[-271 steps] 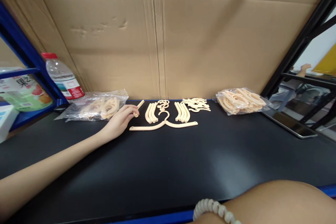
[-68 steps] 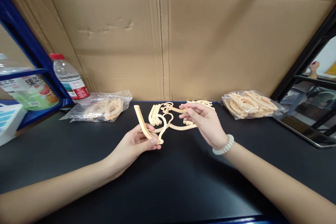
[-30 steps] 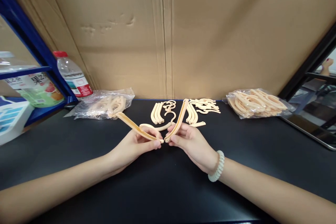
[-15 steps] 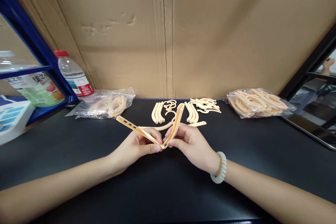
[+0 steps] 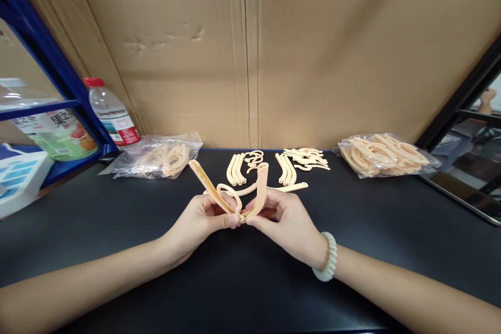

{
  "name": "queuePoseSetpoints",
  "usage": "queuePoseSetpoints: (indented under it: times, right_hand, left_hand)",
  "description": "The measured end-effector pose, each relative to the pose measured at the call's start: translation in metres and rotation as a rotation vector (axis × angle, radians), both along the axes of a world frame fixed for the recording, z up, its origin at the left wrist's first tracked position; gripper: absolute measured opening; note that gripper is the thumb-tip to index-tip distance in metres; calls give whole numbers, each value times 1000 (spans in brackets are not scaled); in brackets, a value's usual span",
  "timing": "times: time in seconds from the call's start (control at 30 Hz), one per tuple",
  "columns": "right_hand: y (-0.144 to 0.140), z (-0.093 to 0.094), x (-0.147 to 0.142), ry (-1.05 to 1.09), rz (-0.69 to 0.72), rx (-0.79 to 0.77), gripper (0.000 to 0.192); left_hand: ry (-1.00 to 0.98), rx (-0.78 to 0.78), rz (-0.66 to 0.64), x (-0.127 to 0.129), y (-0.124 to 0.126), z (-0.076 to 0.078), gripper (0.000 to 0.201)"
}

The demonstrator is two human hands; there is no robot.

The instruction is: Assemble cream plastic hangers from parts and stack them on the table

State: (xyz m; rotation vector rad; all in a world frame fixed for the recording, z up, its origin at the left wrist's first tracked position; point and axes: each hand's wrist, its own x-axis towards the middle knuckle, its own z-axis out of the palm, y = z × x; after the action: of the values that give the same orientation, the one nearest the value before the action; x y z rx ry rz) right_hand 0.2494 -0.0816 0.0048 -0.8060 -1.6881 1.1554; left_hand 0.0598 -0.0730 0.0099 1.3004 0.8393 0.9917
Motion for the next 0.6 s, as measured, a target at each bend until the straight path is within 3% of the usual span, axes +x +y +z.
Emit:
queuePoseSetpoints:
  times: [0.13,0.6]
  right_hand:
    - [-2,2,-2,-20,-35,20,11]
    - [6,2,-5,128,-12,-152,16]
  left_hand:
    - [-11,-12,4,0,1,-2,16]
    - [-52,-74,35,1,0,2,17]
